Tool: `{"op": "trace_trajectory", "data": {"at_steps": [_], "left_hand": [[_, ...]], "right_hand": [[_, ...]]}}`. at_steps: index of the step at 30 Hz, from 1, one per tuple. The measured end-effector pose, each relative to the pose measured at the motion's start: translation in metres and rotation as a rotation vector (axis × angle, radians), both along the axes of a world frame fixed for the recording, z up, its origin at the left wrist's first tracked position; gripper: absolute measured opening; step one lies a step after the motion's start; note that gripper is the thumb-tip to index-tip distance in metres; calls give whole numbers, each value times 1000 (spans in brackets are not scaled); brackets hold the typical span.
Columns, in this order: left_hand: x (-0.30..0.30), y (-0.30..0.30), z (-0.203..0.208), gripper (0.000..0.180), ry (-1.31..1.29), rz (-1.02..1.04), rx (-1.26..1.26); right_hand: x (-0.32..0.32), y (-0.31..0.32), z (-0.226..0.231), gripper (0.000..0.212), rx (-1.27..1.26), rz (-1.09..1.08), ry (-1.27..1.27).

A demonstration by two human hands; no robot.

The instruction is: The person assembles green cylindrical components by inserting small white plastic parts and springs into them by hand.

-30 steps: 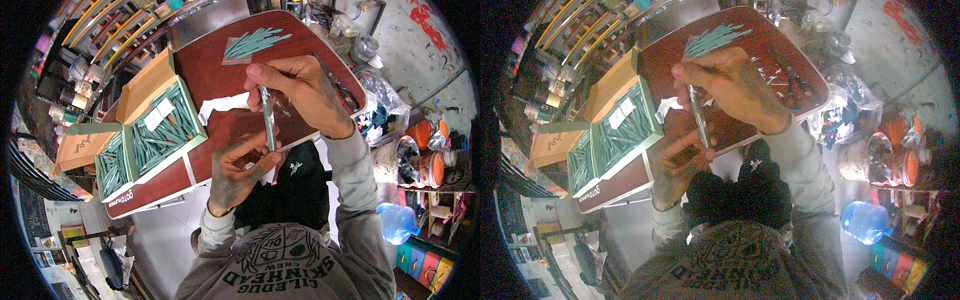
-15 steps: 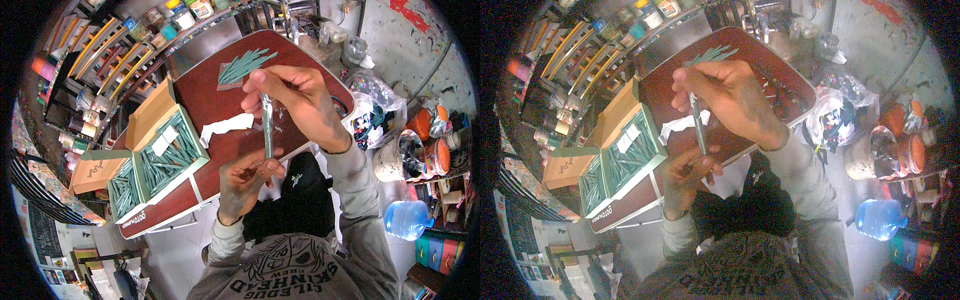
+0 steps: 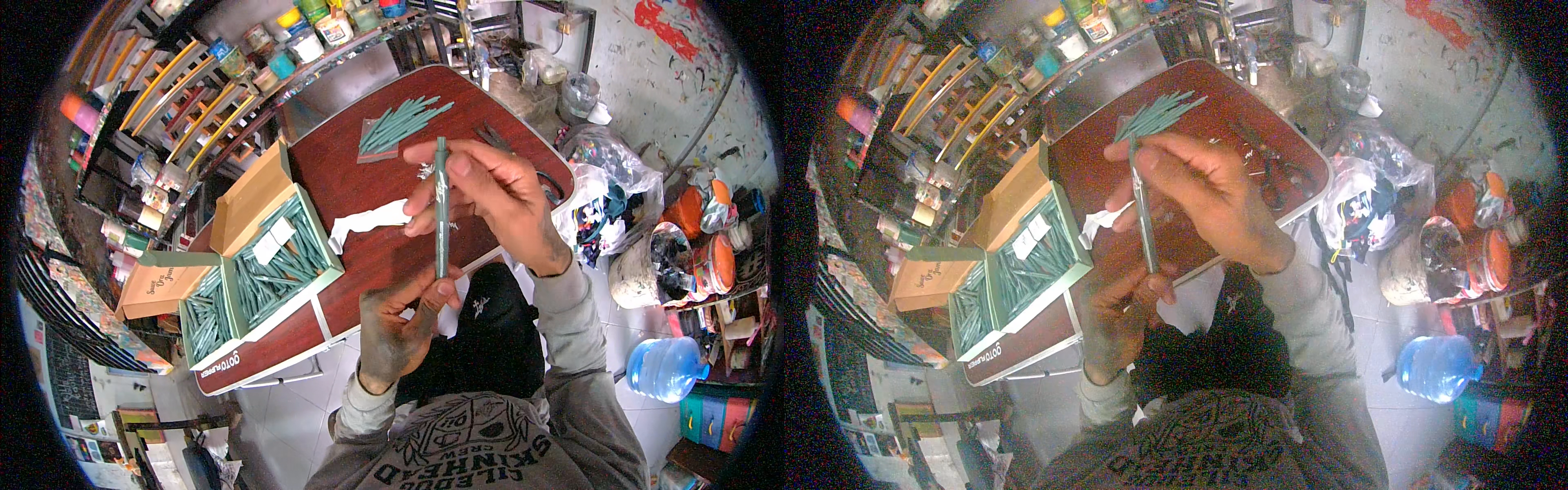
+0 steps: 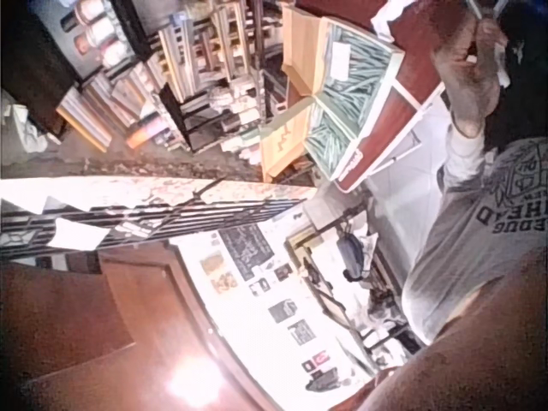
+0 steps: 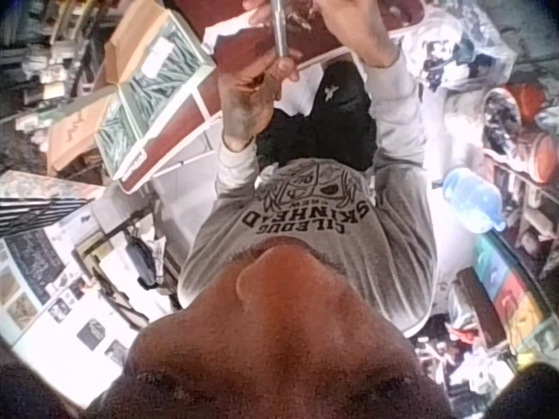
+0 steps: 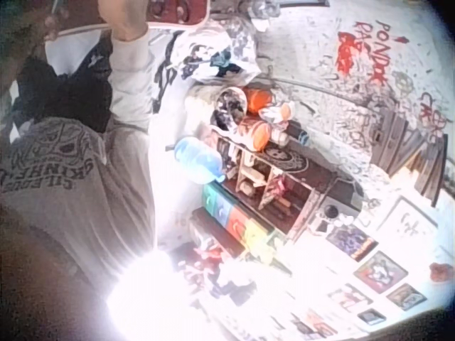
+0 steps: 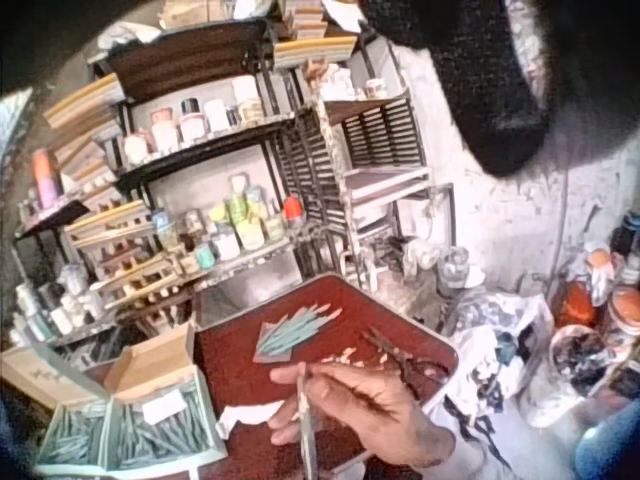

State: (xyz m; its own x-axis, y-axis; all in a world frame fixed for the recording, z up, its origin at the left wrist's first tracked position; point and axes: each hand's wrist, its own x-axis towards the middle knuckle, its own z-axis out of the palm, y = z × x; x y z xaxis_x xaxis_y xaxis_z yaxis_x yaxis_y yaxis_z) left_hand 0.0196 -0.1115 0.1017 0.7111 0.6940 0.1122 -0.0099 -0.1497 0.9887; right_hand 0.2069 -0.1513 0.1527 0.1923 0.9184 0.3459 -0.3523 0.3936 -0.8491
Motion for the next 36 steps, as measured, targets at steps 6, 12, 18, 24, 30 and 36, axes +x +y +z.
{"op": "trace_trajectory", "data": {"at_steps": [6, 12, 18, 24, 30, 36], "left_hand": [[14, 0, -1, 27, -111, 71, 255], [13, 3, 8, 21, -20, 32, 334], [8, 6, 3, 17, 102, 51, 576], [5, 8, 32, 16, 233, -8, 764], [1, 15, 10, 14, 99, 26, 647], [-6, 15, 15, 16, 240, 39, 937]], "right_hand": [[-7, 3, -26, 27, 91, -232, -269], [-5, 9, -21, 24, 61, -234, -195], [-17, -16, -57, 22, 44, -49, -239], [-4, 4, -34, 23, 11, -146, -208], [-24, -16, -58, 29, 29, 11, -135], [-1, 5, -40, 32, -18, -144, -132]]}}
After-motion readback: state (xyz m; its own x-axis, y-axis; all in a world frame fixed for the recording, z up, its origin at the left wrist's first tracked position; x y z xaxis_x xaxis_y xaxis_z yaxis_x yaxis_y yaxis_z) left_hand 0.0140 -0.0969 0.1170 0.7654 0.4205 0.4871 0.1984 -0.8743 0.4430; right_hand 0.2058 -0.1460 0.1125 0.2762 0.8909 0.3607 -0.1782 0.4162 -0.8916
